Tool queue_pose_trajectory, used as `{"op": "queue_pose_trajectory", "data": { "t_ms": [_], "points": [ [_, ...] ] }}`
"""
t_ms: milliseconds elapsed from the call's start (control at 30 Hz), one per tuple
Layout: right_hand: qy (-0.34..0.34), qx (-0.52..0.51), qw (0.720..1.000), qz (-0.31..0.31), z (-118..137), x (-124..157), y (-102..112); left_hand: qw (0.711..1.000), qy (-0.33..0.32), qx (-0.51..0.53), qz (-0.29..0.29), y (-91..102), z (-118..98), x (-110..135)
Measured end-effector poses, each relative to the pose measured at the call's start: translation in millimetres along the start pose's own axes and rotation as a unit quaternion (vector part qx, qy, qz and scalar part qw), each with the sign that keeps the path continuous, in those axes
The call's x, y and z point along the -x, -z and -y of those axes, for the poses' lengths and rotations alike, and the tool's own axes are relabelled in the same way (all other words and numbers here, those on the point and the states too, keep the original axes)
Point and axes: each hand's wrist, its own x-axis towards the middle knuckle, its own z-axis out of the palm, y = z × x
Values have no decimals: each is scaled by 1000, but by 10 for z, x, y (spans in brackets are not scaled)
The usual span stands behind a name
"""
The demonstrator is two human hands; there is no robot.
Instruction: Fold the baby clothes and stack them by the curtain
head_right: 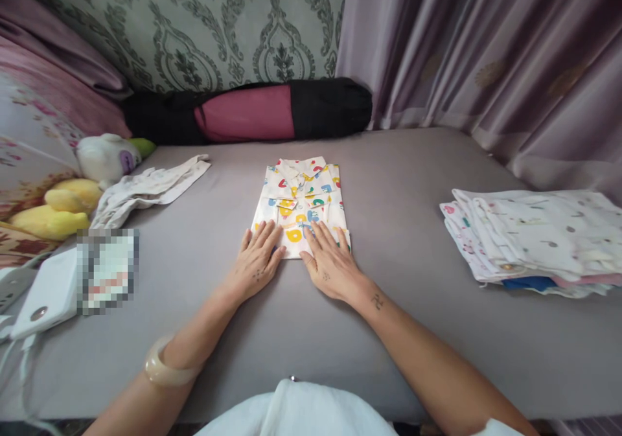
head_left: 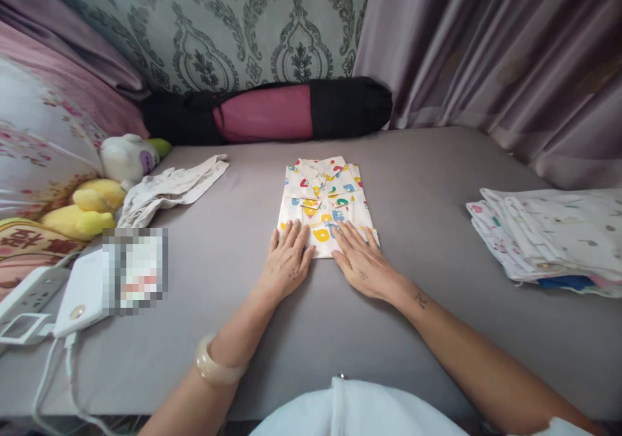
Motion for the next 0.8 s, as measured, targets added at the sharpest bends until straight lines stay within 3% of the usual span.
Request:
{"op": "queue_pose_trajectory", "data": {
  "t_ms": [133,367,567,667,800],
  "points": [
    [-59,25,997,-47,-83,16,-33,998,51,-18,-44,-23,73,3],
    [-79,27,996,-13,-188,5,-104,997,73,-22,30,-15,101,5],
    [-83,17,996,-18,-188,0,-86,997,73,-27,29,4,95,5],
    [-64,23,997,-30,-138,6,-30,999,39,-27,-2,28,67,6],
    [38,15,999,-16,-27,36,34,998,-66,-10,-2,47,10,3]
  ]
}}
